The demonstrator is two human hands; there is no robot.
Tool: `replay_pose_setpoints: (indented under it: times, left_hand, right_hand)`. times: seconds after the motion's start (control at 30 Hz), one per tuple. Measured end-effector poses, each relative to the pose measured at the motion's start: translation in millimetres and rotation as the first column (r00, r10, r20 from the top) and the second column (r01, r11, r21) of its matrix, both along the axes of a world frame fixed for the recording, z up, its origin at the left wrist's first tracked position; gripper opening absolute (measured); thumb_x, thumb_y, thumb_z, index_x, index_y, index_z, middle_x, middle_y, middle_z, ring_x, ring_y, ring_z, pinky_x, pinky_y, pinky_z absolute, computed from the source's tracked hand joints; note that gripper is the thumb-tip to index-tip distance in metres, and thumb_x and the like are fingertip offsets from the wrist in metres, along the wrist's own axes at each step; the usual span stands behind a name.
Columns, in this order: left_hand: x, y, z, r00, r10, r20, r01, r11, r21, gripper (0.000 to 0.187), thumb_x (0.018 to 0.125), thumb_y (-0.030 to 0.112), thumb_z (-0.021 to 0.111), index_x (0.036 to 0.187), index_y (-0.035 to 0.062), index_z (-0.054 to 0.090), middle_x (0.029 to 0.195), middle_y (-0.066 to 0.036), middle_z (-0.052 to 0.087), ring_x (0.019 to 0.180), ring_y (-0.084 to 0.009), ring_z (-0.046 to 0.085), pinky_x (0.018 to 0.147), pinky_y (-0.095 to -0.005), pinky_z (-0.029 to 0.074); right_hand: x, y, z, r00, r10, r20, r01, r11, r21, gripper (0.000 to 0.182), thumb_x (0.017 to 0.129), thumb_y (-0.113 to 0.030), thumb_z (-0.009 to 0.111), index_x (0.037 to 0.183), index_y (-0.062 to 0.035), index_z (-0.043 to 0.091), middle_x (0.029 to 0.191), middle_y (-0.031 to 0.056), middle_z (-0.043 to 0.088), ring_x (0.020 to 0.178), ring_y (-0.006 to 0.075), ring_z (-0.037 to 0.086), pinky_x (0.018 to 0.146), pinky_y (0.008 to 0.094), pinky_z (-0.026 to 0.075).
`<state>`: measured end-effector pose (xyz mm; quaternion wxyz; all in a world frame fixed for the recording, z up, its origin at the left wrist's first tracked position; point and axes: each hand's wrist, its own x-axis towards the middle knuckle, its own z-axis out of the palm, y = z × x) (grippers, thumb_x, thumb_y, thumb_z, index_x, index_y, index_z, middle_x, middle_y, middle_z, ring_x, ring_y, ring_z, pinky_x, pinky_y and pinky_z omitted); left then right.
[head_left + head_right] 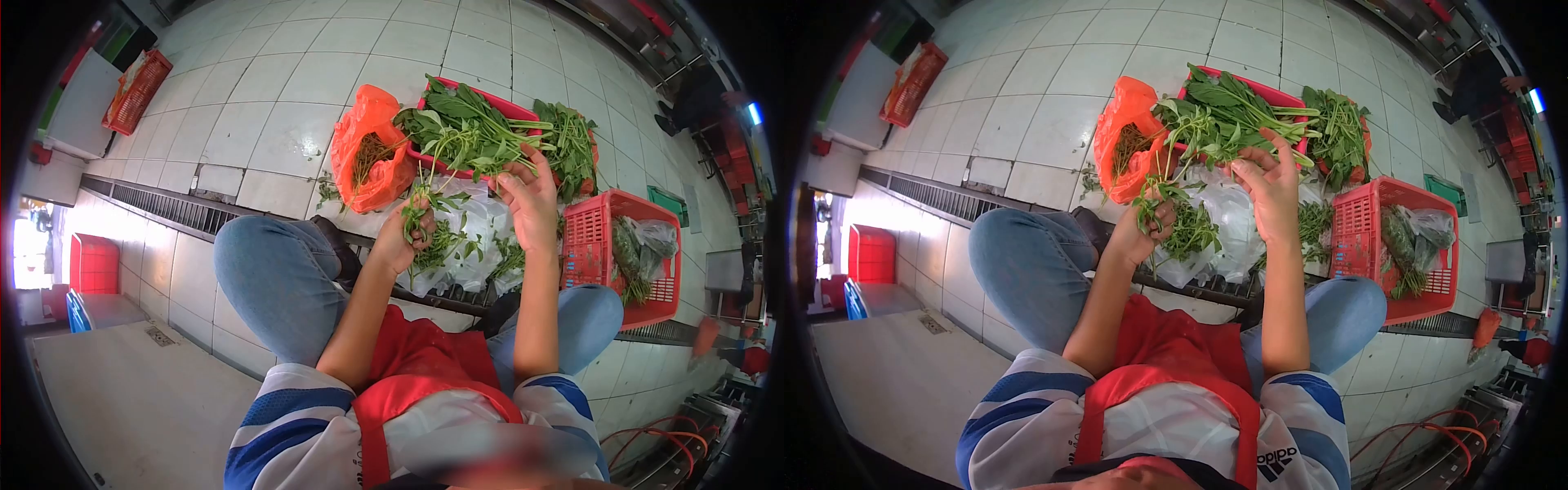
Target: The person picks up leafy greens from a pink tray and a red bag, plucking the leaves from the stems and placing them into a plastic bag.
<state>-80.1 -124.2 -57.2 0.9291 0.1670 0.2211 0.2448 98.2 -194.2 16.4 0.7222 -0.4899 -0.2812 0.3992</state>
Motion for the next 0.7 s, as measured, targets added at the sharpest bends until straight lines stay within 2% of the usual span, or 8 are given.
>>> replay_pose_setpoints:
  times: [0.23, 0.53, 0.6, 0.63, 0.67, 0.7]
  left_hand:
    - [0, -1, 7, 0.999, -0.012, -0.037, 0.014, 0.999, 0.045, 0.011, 0.086, 0.020, 0.050, 0.078, 0.0134, 0.046, 0.060, 0.004, 0.038, 0.048, -0.0046, 0.031, 0.040, -0.0186, 0.023]
    - [0, -2, 3, 0.999, 0.011, -0.049, -0.008, 0.998, 0.061, 0.006, 0.087, 0.018, 0.048, 0.084, 0.0132, 0.050, 0.060, 0.005, 0.040, 0.047, -0.0037, 0.032, 0.039, -0.0171, 0.022]
    - [1, -2, 0, 0.997, 0.025, -0.077, -0.016, 0.994, 0.106, 0.007, 0.087, 0.018, 0.048, 0.084, 0.0131, 0.052, 0.060, 0.006, 0.041, 0.047, -0.0028, 0.033, 0.039, -0.0168, 0.023]
    - [1, -1, -1, 0.994, 0.039, -0.103, -0.023, 0.988, 0.151, 0.008, 0.088, 0.019, 0.049, 0.084, 0.0130, 0.053, 0.060, 0.007, 0.042, 0.047, -0.0020, 0.033, 0.040, -0.0164, 0.023]
    - [2, -1, -2, 0.994, 0.041, -0.102, -0.025, 0.988, 0.151, 0.008, 0.088, 0.019, 0.049, 0.084, 0.0130, 0.053, 0.060, 0.007, 0.042, 0.047, -0.0020, 0.033, 0.040, -0.0164, 0.023]
    - [3, 0, -3, 0.970, 0.097, -0.221, -0.036, 0.964, 0.263, 0.009, 0.088, 0.020, 0.050, 0.083, 0.0129, 0.054, 0.061, 0.008, 0.043, 0.047, -0.0010, 0.034, 0.040, -0.0160, 0.024]
  right_hand:
    - [2, 0, -1, 0.999, -0.011, -0.047, 0.011, 1.000, -0.005, 0.055, 0.077, 0.003, 0.058, 0.126, -0.0041, 0.036, 0.089, 0.0056, 0.058, 0.080, 0.0133, 0.057, 0.070, 0.0242, 0.046]
    - [9, -2, -7, 0.991, 0.011, 0.135, -0.005, 0.999, -0.041, 0.051, 0.078, 0.001, 0.057, 0.125, -0.0054, 0.039, 0.092, 0.0038, 0.056, 0.081, 0.0105, 0.053, 0.070, 0.0243, 0.043]
    - [21, -2, -16, 0.975, -0.219, 0.046, 0.220, 0.975, -0.034, 0.048, 0.078, 0.000, 0.057, 0.123, -0.0049, 0.041, 0.090, 0.0042, 0.057, 0.079, 0.0109, 0.053, 0.070, 0.0251, 0.043]
    - [32, -6, -20, 0.975, -0.218, 0.046, 0.220, 0.975, -0.034, 0.048, 0.078, 0.000, 0.057, 0.123, -0.0049, 0.041, 0.090, 0.0042, 0.057, 0.079, 0.0109, 0.053, 0.070, 0.0251, 0.043]
    - [46, -12, -24, 0.943, -0.333, -0.004, 0.333, 0.943, -0.010, 0.042, 0.078, -0.001, 0.058, 0.118, -0.0041, 0.046, 0.088, 0.0037, 0.057, 0.079, 0.0111, 0.053, 0.070, 0.0254, 0.044]
    - [59, -16, -28, 0.896, -0.441, -0.056, 0.442, 0.897, 0.008, 0.036, 0.078, -0.003, 0.059, 0.113, -0.0033, 0.050, 0.086, 0.0032, 0.058, 0.079, 0.0112, 0.054, 0.070, 0.0256, 0.045]
